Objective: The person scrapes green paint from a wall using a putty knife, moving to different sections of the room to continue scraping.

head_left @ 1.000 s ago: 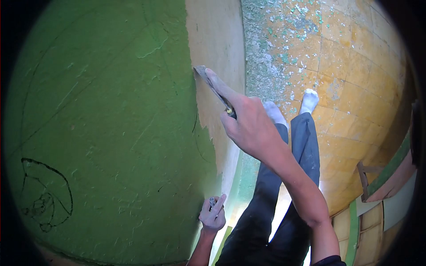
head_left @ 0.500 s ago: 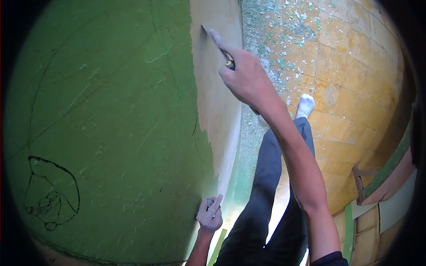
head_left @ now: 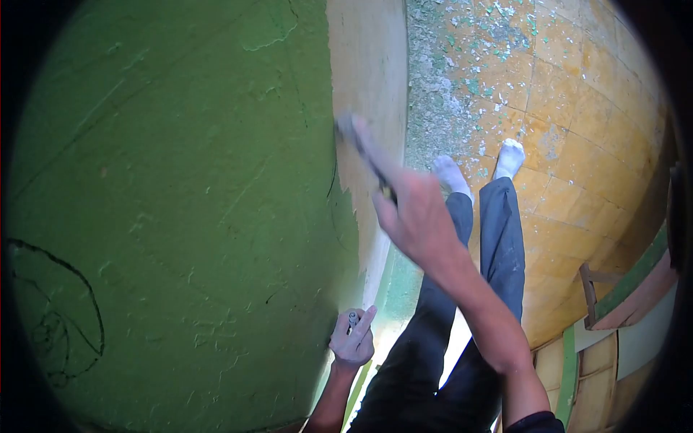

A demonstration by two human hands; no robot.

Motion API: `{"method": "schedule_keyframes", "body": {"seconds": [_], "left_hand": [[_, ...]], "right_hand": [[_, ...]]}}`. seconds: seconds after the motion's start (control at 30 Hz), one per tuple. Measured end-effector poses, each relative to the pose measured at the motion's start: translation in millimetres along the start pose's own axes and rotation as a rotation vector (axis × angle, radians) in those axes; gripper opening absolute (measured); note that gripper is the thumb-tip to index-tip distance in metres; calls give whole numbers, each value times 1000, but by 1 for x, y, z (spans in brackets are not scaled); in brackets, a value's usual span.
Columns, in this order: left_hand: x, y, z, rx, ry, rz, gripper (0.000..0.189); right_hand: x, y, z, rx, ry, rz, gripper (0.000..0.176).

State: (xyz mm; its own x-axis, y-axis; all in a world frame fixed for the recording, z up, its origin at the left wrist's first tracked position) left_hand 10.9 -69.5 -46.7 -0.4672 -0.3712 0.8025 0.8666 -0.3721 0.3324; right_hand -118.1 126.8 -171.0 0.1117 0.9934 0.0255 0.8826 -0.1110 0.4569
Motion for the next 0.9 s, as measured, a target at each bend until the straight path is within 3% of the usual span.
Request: {"method": "schedule_keyframes", "body": {"seconds": [0.13,0.27,0.43,0.5,0.57,0.63,0.77,0.83,0.9], "left_hand": [[3,-3,2,1,27,1,51],[-1,-5,2,-26,7,3,52],[1,-3,1,6,20,-9,52],[1,-3,1,-2,14,-6,52],[-1,-1,1,0,0,-13,51],[1,-2,1,-4,-16,-5,51],[-2,-4,1,-15,13,12,51],[2,-1,0,-10,5,-5,51],[0,-1,-1,-6,-1,4,51]], "right_hand": [[-6,25,0,-4,-18,-55,82],[17,-26,-11,77,-14,16,83],[-8,32,-2,26,-51,-83,79],[-1,18,-9,93,-52,-14,80],[30,-44,-42,210,-11,115,82],[28,-45,-43,152,-57,74,82],[-5,32,-8,125,-165,27,79],[-1,24,-9,89,-125,-11,80],[25,-32,-17,22,23,-85,84]]}}
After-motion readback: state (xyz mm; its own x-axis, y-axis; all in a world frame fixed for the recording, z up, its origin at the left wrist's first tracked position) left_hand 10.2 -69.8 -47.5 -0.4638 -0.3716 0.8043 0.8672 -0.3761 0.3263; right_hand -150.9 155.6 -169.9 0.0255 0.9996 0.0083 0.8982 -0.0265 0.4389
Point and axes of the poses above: each hand's wrist, its own y-axis away from the middle knuckle, its own x-axis out of the back of the hand, z = x × y, the point moved 7 cm from there along -y, towards the middle knuckle, and after that the axes turned 1 degree about -y, right-handed, at the moved point
